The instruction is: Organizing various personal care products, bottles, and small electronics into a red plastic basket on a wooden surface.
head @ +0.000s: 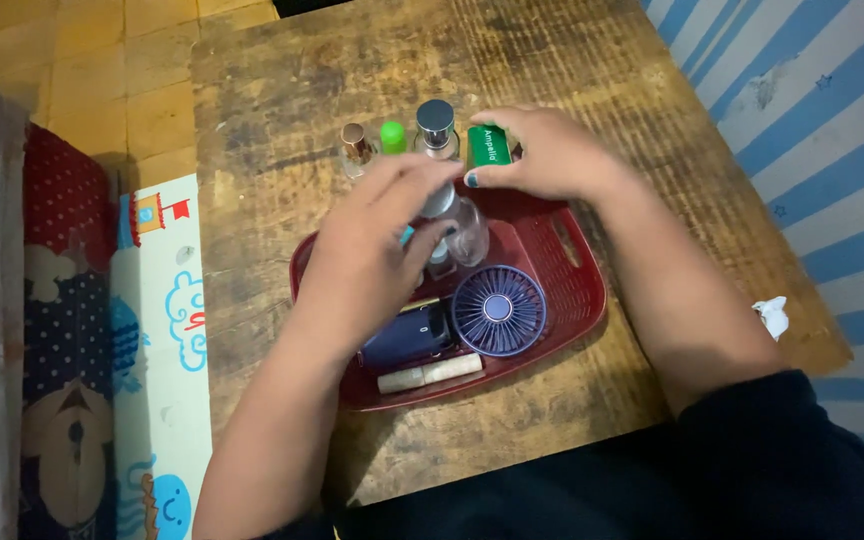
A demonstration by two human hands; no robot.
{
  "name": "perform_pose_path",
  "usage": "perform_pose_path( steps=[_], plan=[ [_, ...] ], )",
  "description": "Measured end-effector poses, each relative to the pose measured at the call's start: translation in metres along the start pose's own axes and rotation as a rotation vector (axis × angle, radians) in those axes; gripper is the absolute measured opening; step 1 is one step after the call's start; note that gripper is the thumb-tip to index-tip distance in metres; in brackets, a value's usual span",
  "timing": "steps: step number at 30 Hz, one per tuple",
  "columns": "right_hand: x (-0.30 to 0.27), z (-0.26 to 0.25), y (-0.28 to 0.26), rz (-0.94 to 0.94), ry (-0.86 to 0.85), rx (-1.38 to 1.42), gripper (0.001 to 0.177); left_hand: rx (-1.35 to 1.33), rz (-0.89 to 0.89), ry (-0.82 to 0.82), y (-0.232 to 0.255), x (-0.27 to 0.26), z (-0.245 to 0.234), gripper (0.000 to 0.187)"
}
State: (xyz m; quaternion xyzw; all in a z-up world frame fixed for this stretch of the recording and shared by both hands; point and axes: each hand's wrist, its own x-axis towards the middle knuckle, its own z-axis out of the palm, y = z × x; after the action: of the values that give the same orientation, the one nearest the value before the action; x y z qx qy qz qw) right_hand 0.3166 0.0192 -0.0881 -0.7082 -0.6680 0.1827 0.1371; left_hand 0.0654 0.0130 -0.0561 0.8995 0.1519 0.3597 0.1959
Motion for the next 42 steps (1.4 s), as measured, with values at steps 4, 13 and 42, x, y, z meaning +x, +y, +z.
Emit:
perform_pose_path(
  steps=[4,13,42],
  plan=[
    [0.002,0.001,0.004,-0.002,0.0,0.001,0.069,0.087,0.029,-0.059,-0.003,-0.004,0.006,0.053],
    [0.001,-0.003,-0.002,0.149,-0.017,0.14,0.055,0.176,-0.069,-0.225,0.004,-0.001,0.007,0.051],
    [-0.104,-0.068,-0.033,-0.138,0.374,-0.183,0.038,0.293,-0.155,0.122,-0.006,0.0,-0.048,0.038]
  ],
)
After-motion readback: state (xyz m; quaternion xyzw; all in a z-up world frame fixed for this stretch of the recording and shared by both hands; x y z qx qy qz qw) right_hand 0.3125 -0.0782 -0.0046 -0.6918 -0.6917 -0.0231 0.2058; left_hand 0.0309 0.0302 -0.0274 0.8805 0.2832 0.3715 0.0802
